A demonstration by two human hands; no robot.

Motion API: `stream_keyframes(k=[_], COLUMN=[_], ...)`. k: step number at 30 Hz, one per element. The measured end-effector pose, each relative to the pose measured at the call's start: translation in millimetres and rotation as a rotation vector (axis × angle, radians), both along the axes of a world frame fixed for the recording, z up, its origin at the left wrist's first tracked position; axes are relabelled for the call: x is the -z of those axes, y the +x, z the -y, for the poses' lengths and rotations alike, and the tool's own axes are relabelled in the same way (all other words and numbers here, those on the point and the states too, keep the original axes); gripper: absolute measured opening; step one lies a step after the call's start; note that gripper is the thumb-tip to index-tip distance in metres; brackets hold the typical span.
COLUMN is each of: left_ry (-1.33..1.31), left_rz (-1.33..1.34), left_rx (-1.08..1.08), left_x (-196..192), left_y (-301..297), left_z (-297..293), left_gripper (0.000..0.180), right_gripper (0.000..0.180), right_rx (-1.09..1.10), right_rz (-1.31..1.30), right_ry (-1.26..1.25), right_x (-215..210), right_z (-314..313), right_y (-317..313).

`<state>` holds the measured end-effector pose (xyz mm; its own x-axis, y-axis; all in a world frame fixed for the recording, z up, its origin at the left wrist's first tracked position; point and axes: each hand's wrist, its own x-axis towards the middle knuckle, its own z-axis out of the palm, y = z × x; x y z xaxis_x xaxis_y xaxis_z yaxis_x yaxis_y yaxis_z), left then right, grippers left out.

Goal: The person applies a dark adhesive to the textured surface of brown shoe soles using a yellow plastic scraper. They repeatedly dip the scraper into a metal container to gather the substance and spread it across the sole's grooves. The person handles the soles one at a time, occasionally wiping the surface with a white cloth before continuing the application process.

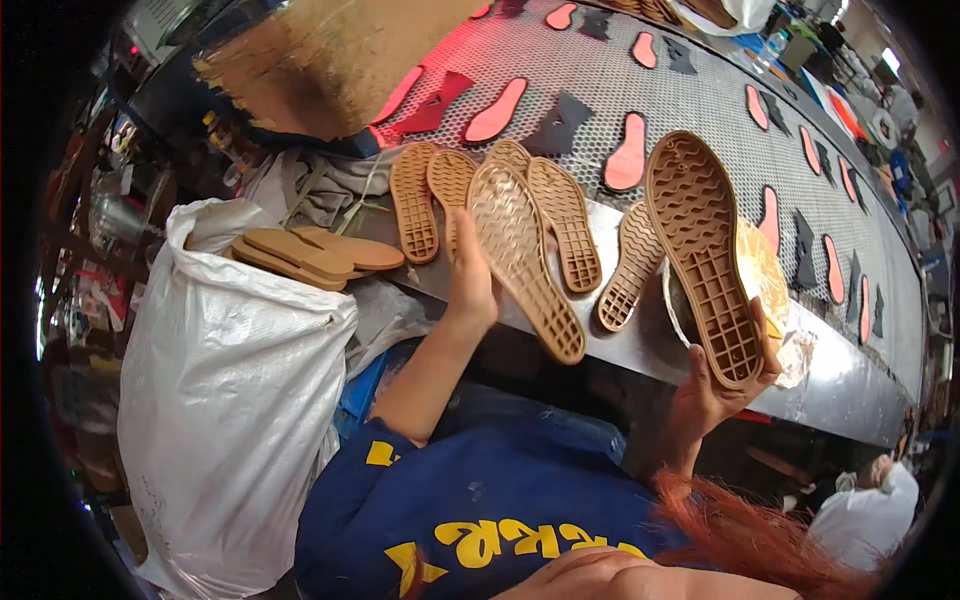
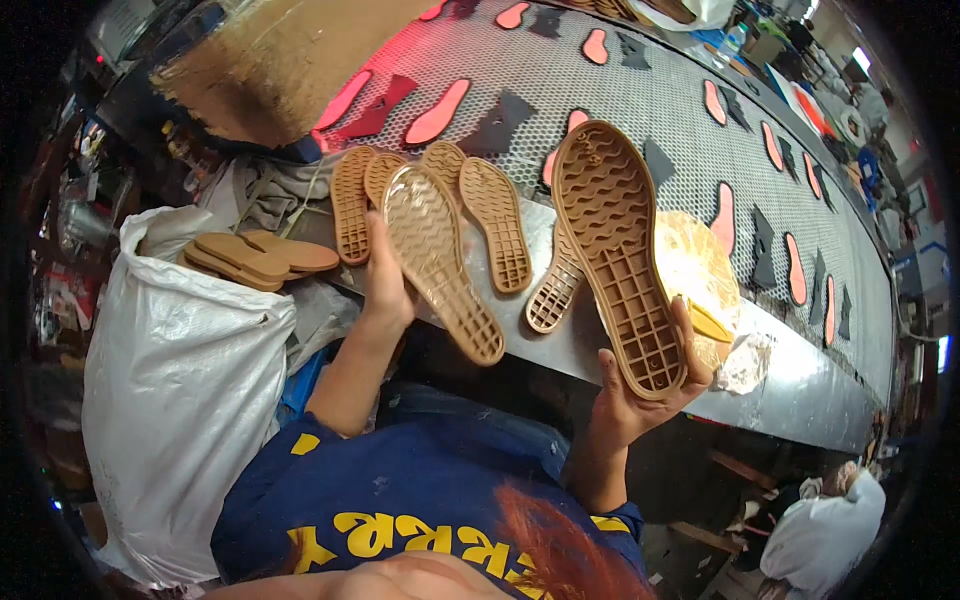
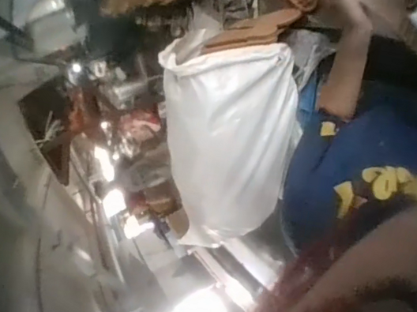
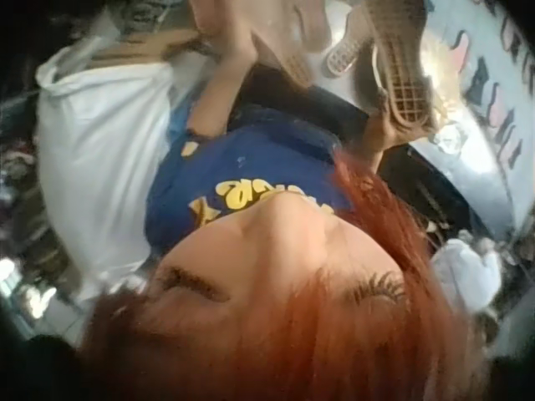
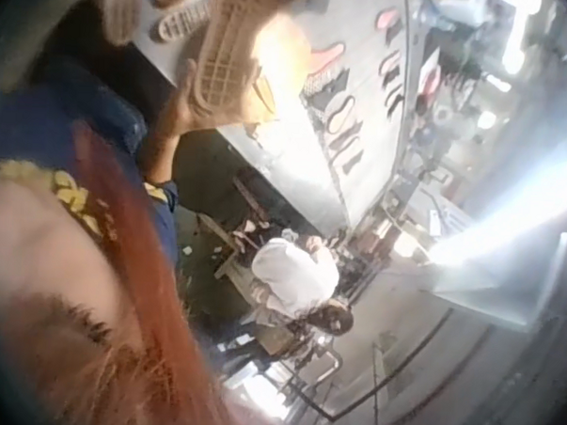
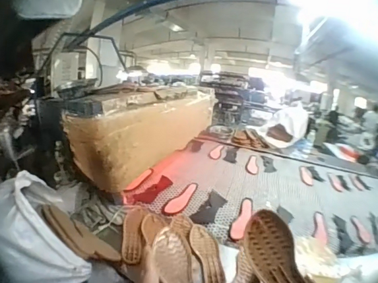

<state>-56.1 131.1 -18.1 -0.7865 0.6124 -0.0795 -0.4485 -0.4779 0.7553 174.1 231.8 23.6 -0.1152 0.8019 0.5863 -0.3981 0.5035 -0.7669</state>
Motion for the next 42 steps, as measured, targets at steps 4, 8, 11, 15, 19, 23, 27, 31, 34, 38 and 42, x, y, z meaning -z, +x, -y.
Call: stream_keyframes(k=[4,8,11,15,19,23,27,31,34,38,42], left_ry=[-0.419,-0.253,0.052,0.305,0.490,0.338,0.328,0.315,0.322,0.389,0.297], left_rz=[-0.622,-0.769,-0.323,-0.036,0.087,0.116,0.169,0.315,0.315,0.318,0.251], left_rx=[-0.418,-0.356,0.272,0.311,0.340,0.342,0.432,0.434,0.469,0.544,0.418], left_x=[5,-4,-18,-26,-19,-7,-1,4,10,12,12], left_y=[-7,28,73,84,49,34,37,33,27,27,38], left_z=[0,28,33,22,42,62,64,68,70,69,68], left_gripper=[0.039,0.040,0.073,0.095,0.087,0.074,0.064,0.061,0.062,0.065,0.064], right_gripper=[0.071,0.071,0.077,0.064,0.043,0.040,0.040,0.037,0.034,0.021,0.014], right_rx=[0.040,-0.027,-0.240,-0.560,0.157,0.804,0.531,0.366,0.293,0.259,0.298], right_rz=[0.020,0.021,0.088,0.310,0.736,1.031,1.172,0.999,1.072,1.062,0.730], right_ry=[0.003,-0.107,-0.226,-0.059,0.419,0.434,0.207,0.199,0.222,0.099,0.156], right_x=[7,15,15,8,1,13,35,40,34,18,6], right_z=[-1,15,42,51,-25,-116,-142,-142,-144,-136,-108], right_y=[23,25,0,-18,36,108,140,151,156,154,127])
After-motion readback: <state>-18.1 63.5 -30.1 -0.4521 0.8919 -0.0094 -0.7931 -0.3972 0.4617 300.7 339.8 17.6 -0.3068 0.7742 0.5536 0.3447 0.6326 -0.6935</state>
